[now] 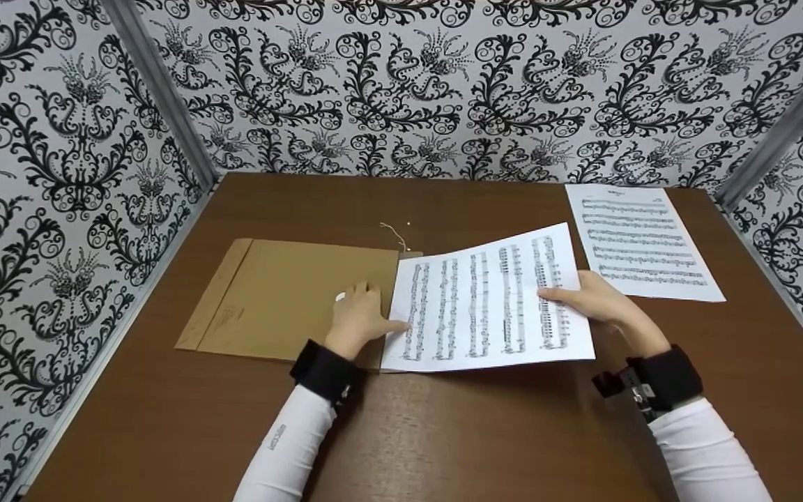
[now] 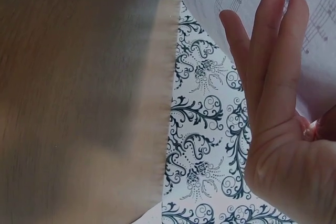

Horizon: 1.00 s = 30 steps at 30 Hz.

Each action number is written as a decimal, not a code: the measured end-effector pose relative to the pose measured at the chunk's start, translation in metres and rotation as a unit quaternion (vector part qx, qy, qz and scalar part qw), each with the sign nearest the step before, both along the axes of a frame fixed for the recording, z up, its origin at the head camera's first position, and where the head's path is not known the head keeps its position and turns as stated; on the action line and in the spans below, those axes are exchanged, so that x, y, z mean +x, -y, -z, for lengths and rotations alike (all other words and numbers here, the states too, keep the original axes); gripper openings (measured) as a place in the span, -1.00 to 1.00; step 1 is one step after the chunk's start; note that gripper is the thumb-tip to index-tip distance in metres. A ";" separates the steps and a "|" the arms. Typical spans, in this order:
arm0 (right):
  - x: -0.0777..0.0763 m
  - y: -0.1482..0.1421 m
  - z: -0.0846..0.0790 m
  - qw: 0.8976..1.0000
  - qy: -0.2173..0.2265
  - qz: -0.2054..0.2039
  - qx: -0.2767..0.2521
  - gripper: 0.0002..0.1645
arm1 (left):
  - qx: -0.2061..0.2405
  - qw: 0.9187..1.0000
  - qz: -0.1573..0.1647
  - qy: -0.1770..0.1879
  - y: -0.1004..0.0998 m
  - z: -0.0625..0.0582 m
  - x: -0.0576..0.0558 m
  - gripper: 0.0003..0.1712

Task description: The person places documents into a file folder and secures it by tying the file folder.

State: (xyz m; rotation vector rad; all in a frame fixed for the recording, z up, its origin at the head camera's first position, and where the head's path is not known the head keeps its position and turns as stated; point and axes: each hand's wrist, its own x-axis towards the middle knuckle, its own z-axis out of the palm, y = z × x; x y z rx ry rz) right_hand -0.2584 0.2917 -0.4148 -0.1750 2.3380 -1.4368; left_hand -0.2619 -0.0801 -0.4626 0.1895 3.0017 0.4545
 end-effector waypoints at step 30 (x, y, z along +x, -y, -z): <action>-0.002 0.001 0.009 1.000 -0.009 0.010 0.009 -0.38 | -0.011 1.000 -0.004 -0.021 0.001 0.005 -0.001 0.06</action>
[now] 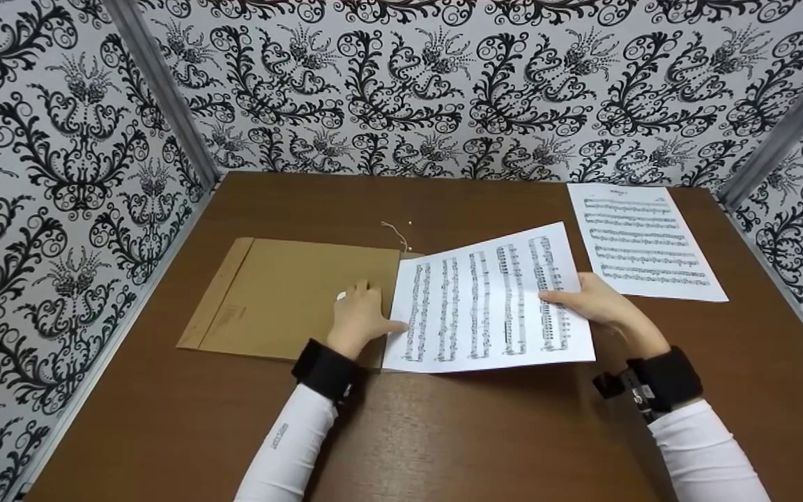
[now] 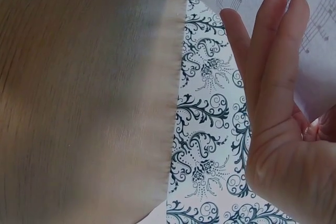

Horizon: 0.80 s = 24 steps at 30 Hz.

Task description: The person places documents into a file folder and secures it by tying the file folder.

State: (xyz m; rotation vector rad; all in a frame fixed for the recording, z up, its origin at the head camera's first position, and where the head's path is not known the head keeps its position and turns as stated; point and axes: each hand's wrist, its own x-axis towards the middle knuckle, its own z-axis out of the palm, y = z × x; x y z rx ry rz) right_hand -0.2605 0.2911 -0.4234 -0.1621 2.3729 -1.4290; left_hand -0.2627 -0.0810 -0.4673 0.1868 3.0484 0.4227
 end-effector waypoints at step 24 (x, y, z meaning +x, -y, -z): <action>0.001 0.001 0.002 1.000 0.014 -0.011 -0.019 -0.36 | 0.000 0.998 -0.010 -0.055 -0.001 0.003 0.000 -0.30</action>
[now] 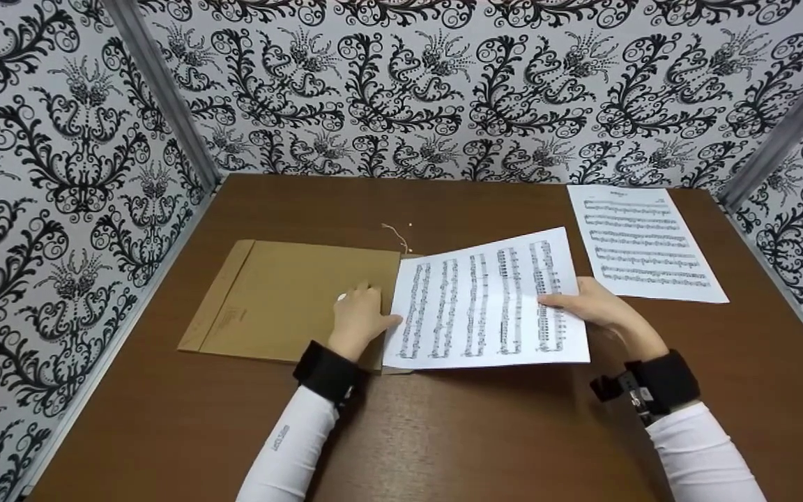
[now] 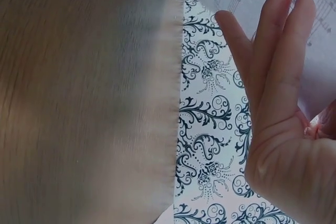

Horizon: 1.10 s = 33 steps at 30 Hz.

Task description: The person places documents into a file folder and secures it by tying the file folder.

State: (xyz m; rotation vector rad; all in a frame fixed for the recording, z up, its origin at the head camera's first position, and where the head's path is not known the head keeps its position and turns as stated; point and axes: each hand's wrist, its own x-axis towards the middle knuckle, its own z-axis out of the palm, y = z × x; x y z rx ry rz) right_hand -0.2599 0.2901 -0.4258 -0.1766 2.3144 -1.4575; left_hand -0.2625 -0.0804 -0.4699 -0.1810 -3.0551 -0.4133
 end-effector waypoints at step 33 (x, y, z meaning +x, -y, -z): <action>0.002 0.006 0.015 0.999 0.015 0.008 -0.049 -0.41 | 0.053 0.998 0.014 -0.037 -0.003 -0.015 0.005 -0.83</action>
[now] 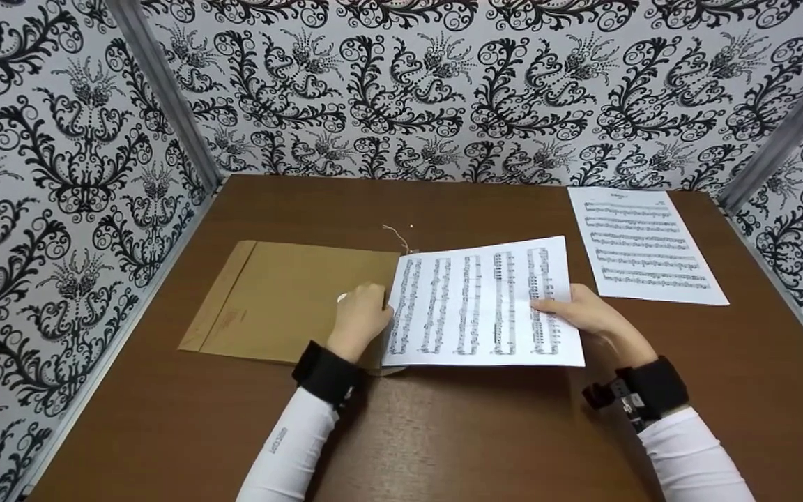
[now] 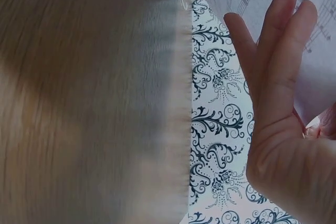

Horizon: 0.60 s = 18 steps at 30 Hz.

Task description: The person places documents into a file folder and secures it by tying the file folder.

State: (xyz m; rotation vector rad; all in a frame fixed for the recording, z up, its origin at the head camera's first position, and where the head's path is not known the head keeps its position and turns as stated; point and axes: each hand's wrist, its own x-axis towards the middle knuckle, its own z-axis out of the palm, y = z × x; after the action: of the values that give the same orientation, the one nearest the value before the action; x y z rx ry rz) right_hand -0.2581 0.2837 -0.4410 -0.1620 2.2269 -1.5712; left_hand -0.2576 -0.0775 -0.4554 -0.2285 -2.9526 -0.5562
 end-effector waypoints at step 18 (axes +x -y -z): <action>-0.004 0.013 0.010 0.997 0.037 -0.006 -0.067 -0.45 | -0.009 1.000 0.012 -0.014 0.001 -0.003 0.002 -0.85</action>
State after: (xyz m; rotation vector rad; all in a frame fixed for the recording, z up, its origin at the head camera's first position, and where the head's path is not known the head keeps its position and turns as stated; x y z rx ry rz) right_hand -0.2622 0.2703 -0.4513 -0.1534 2.0615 -1.6925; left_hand -0.2559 -0.0786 -0.4523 -0.2706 -2.9335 -0.5251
